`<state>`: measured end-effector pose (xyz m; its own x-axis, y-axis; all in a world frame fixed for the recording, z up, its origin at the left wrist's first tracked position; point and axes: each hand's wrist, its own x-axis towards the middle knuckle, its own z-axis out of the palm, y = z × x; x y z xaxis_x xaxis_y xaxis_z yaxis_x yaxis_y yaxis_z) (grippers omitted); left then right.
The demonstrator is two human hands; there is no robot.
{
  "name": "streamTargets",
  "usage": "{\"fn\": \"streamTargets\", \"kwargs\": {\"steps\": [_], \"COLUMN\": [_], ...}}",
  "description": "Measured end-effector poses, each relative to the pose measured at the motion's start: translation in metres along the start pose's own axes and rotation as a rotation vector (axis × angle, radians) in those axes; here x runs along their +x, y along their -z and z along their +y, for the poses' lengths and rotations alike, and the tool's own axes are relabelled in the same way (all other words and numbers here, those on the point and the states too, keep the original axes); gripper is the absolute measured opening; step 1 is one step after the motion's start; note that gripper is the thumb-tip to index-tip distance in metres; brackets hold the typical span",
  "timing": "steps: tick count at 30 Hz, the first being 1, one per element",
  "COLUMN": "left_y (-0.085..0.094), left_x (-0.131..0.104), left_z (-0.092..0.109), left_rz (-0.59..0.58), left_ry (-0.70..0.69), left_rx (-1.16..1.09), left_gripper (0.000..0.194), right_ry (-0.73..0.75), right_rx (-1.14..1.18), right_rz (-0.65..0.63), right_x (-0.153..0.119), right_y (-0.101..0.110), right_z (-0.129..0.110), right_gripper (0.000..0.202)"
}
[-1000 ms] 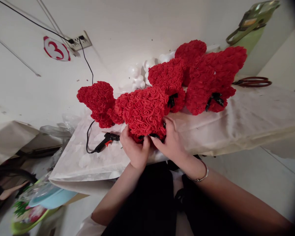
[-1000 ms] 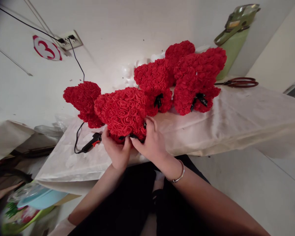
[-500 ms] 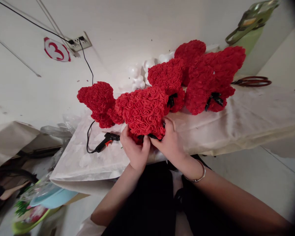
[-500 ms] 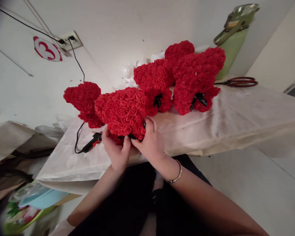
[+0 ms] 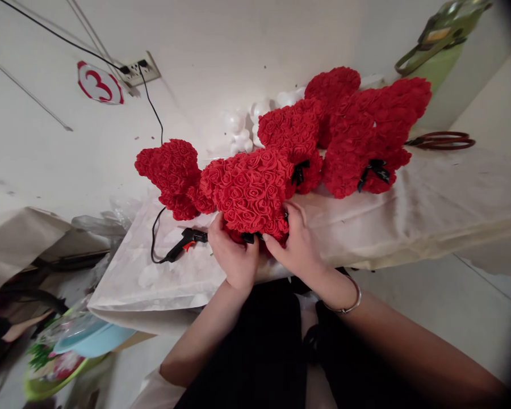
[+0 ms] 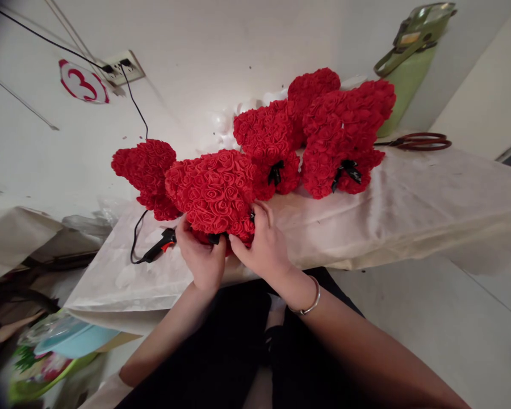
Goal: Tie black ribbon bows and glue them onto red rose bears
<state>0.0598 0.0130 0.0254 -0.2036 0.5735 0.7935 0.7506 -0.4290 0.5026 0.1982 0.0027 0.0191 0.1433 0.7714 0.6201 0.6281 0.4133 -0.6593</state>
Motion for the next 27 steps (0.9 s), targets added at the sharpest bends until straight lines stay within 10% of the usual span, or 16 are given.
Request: {"fn": "streamTargets", "kwargs": {"steps": [27], "left_y": [0.001], "left_x": [-0.004], "left_z": [-0.008], "left_rz": [0.008], "left_ry": [-0.122], "left_rx": [0.073], "left_gripper": [0.080], "right_ry": [-0.019], "right_rx": [-0.273], "right_rz": [0.006], "right_x": [0.000], "right_y": [0.010], "right_z": [-0.028], "right_gripper": [0.104]}}
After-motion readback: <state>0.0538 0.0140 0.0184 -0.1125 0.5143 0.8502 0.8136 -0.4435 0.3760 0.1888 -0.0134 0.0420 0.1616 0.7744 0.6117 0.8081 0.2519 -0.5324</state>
